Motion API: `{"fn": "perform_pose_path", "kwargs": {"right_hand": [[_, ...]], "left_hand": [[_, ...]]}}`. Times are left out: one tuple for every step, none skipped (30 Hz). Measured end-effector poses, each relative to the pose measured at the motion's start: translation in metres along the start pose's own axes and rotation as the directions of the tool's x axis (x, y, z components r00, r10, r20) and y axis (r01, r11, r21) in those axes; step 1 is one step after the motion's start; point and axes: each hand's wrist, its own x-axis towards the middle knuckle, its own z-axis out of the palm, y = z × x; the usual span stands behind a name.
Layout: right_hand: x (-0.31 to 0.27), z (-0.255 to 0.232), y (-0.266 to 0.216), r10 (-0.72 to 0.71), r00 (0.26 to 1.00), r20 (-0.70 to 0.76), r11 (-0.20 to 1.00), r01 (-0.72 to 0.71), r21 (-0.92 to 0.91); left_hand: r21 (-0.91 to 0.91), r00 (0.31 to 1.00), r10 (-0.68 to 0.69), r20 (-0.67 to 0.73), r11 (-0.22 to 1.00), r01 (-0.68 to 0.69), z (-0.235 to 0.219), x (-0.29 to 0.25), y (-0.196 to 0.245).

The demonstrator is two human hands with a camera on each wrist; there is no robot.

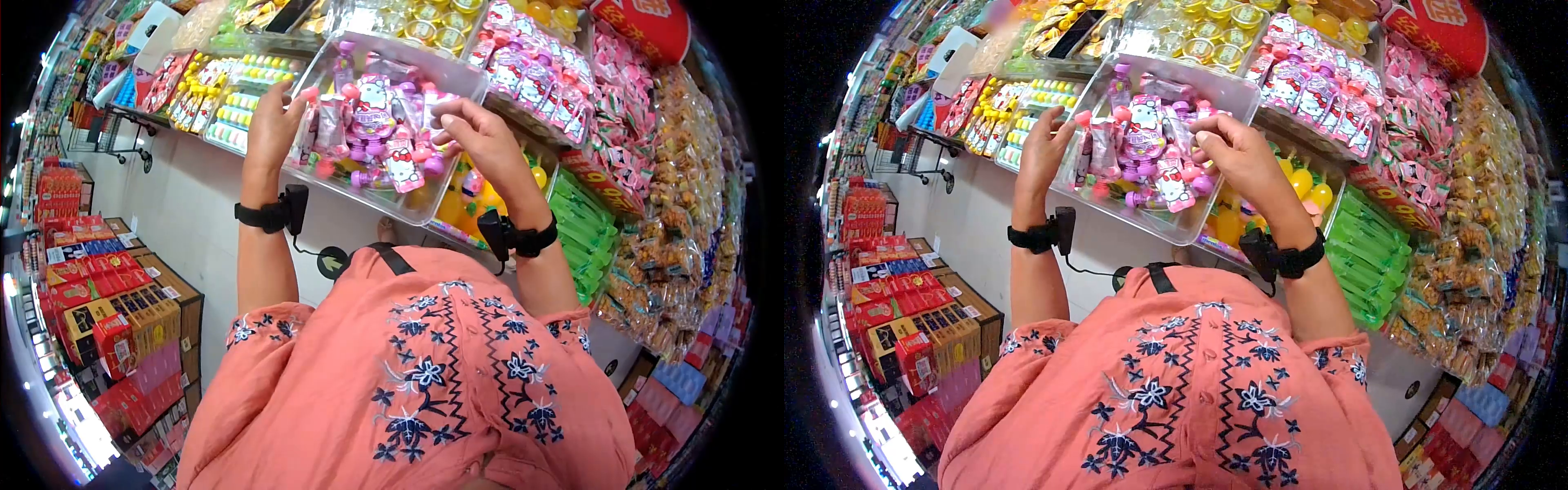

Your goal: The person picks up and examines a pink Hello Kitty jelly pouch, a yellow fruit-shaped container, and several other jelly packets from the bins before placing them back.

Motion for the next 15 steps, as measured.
{"fn": "perform_pose_path", "kwargs": {"right_hand": [[0.000,0.006,-0.004,0.066,0.998,0.010,0.997,-0.067,0.039],[0.002,0.011,-0.004,0.082,0.997,0.015,0.995,-0.083,0.061],[0.005,0.017,-0.002,0.097,0.995,0.020,0.992,-0.099,0.083],[0.007,0.021,-0.001,0.113,0.993,0.024,0.988,-0.115,0.105],[0.010,0.025,-0.001,0.111,0.994,0.024,0.989,-0.112,0.095],[0.011,0.029,-0.001,0.110,0.994,0.024,0.990,-0.111,0.090],[0.013,0.033,-0.002,0.108,0.994,0.024,0.990,-0.109,0.084],[0.014,0.036,-0.003,0.106,0.994,0.023,0.991,-0.108,0.078],[0.015,0.037,-0.003,0.104,0.994,0.019,0.991,-0.106,0.079],[0.016,0.038,-0.004,0.107,0.994,0.010,0.992,-0.108,0.070],[0.017,0.039,-0.006,0.113,0.994,0.004,0.992,-0.113,0.062],[0.017,0.040,-0.006,0.120,0.993,0.000,0.991,-0.119,0.054],[0.018,0.041,-0.006,0.127,0.992,-0.001,0.990,-0.127,0.057],[0.018,0.041,-0.005,0.132,0.991,-0.001,0.989,-0.132,0.061],[0.019,0.041,-0.005,0.136,0.991,-0.003,0.989,-0.136,0.066]], "left_hand": [[0.007,1.000,0.014,0.023,1.000,-0.014,-0.002,0.003,-0.007],[0.015,0.999,0.029,0.045,0.999,-0.029,-0.003,0.006,-0.014],[-0.016,0.997,0.043,0.069,0.999,-0.042,-0.004,0.008,-0.011],[-0.007,0.994,0.003,0.111,1.000,-0.003,-0.005,0.010,-0.008],[0.002,0.988,-0.036,0.153,0.999,0.037,-0.006,0.011,-0.003],[0.012,0.978,-0.076,0.192,0.997,0.075,-0.008,0.012,0.003],[0.049,0.987,0.053,0.152,0.997,-0.061,-0.006,0.013,0.000],[0.043,0.987,0.083,0.138,0.995,-0.089,-0.007,0.014,0.002],[0.037,0.986,0.113,0.126,0.992,-0.119,-0.008,0.013,0.006],[0.030,0.983,0.142,0.117,0.989,-0.147,-0.009,0.013,0.011],[0.003,0.976,0.154,0.152,0.988,-0.157,-0.008,0.013,0.013],[0.036,0.969,0.117,0.217,0.991,-0.127,-0.008,0.013,0.020],[0.073,0.957,0.075,0.280,0.992,-0.099,-0.008,0.012,0.029],[0.112,0.940,0.033,0.338,0.991,-0.075,-0.008,0.012,0.033],[0.147,0.949,0.066,0.310,0.982,-0.116,-0.002,0.011,0.030]]}}
